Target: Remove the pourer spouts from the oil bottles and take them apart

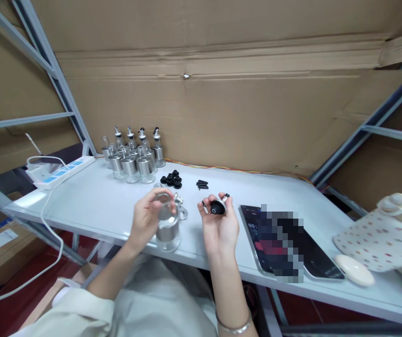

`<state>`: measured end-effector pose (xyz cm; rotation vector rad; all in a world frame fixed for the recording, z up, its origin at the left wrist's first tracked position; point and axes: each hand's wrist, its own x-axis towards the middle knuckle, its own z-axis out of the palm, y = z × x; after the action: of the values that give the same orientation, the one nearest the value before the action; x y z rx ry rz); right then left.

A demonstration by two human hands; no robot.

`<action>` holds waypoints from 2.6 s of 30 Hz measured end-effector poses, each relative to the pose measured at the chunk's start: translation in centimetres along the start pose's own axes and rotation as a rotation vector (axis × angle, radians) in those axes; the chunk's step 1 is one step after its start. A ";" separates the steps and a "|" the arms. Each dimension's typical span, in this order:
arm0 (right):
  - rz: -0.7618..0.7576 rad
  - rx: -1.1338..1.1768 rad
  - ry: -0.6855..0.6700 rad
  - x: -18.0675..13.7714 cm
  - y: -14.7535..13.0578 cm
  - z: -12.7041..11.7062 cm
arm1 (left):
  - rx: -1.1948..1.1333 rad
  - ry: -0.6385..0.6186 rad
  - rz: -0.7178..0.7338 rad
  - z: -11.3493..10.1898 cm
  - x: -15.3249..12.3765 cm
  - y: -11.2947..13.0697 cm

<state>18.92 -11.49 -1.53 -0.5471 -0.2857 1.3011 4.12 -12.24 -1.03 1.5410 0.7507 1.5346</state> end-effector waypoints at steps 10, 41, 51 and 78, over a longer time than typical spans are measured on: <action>-0.265 -0.189 0.068 -0.6 2.8 -1.8 | 0.382 0.559 0.266 -13.4 7.0 0.3; -0.303 -0.572 -0.013 -0.6 5.4 -3.9 | 1.093 0.676 0.009 -28.3 17.2 -7.7; -0.271 -0.626 -0.041 -0.6 5.5 -4.2 | 0.742 0.729 0.332 -15.4 13.1 -0.7; -0.393 -1.036 -0.535 -1.5 3.8 -4.1 | 0.105 -0.081 -0.204 -0.7 -5.5 -4.7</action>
<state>17.42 -13.26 -6.85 -0.9303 -1.4818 0.8151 3.65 -14.55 -7.93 1.5410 0.9240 1.2944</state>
